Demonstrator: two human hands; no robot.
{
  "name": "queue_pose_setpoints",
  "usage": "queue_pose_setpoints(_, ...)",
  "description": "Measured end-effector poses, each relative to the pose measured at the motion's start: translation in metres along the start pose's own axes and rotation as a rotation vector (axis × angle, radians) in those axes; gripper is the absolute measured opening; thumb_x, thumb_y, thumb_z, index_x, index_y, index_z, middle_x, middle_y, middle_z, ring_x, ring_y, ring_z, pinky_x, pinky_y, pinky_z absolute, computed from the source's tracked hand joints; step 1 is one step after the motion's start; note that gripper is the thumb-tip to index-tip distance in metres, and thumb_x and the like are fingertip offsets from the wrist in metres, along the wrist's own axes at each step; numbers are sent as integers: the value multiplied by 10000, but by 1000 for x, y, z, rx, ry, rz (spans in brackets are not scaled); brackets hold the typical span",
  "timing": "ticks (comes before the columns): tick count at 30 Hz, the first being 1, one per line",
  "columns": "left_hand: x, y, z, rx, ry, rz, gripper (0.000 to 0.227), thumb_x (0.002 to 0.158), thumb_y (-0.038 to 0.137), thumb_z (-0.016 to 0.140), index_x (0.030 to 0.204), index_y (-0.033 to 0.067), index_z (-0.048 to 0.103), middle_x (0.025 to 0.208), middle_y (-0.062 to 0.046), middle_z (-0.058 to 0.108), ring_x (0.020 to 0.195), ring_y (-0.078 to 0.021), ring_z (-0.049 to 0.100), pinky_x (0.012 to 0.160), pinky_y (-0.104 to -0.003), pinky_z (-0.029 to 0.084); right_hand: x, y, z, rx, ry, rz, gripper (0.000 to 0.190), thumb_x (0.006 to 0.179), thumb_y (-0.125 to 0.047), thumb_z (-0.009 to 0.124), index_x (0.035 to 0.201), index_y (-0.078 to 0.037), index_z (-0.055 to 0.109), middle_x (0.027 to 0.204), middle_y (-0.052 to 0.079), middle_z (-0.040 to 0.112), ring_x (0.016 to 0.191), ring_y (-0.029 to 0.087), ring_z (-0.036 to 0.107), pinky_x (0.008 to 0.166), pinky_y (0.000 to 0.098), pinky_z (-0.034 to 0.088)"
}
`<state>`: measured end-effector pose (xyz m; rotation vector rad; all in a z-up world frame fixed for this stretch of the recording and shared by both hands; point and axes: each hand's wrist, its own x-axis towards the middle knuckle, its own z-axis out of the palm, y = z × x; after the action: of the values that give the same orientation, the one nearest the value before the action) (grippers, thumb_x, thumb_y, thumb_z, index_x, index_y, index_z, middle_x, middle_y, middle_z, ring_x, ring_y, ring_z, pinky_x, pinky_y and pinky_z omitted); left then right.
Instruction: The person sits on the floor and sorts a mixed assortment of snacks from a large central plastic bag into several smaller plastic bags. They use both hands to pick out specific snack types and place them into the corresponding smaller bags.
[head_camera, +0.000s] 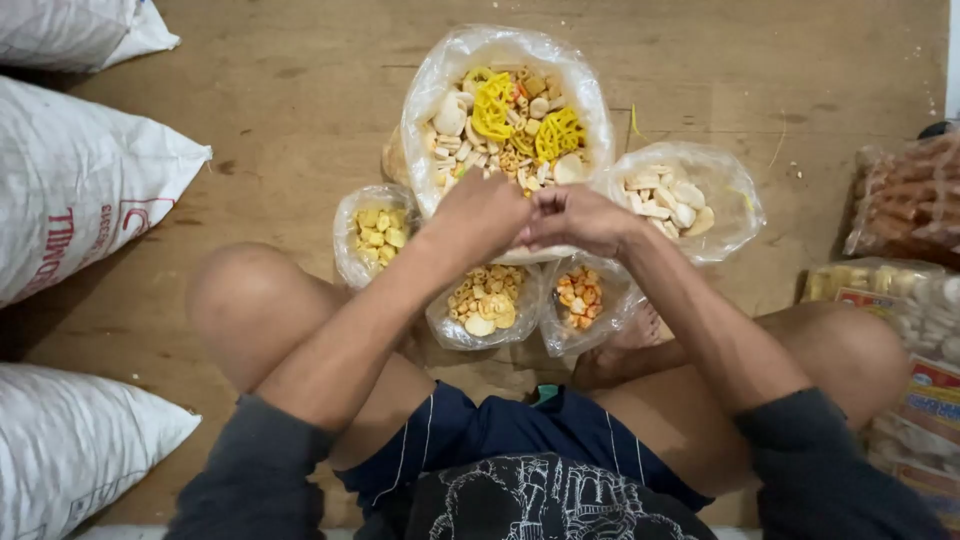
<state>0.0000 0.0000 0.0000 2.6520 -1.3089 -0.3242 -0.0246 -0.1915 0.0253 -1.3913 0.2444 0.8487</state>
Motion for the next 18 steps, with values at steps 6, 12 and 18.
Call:
queue_pose_setpoints(6, -38, 24, 46, 87, -190, 81, 116, 853, 240, 746, 936, 175, 793, 889, -100, 786, 933, -334, 750, 889, -569, 524, -5, 35, 31, -200, -126, 162, 308, 762, 17, 862, 1040, 26, 732, 887, 108, 680, 809, 245, 749, 698, 368, 684)
queue_pose_setpoints(12, -67, 51, 103, 27, -158, -10, 147, 899, 252, 695, 952, 172, 805, 968, -80, 793, 858, -323, 762, 719, -578, 564, 38, 74, 10, -688, -316, 225, 475, 772, -212, 895, 1178, -49, 710, 1172, 152, 737, 924, 258, 754, 392, 294, 625)
queue_pose_setpoints(18, -61, 31, 124, 114, -504, -124, 240, 925, 109, 592, 972, 180, 816, 960, -73, 796, 913, -365, 737, 673, -563, 485, 70, 55, -23, -538, -12, -104, 321, 863, -5, 747, 1181, 14, 700, 1062, 195, 714, 848, 251, 731, 645, 321, 645)
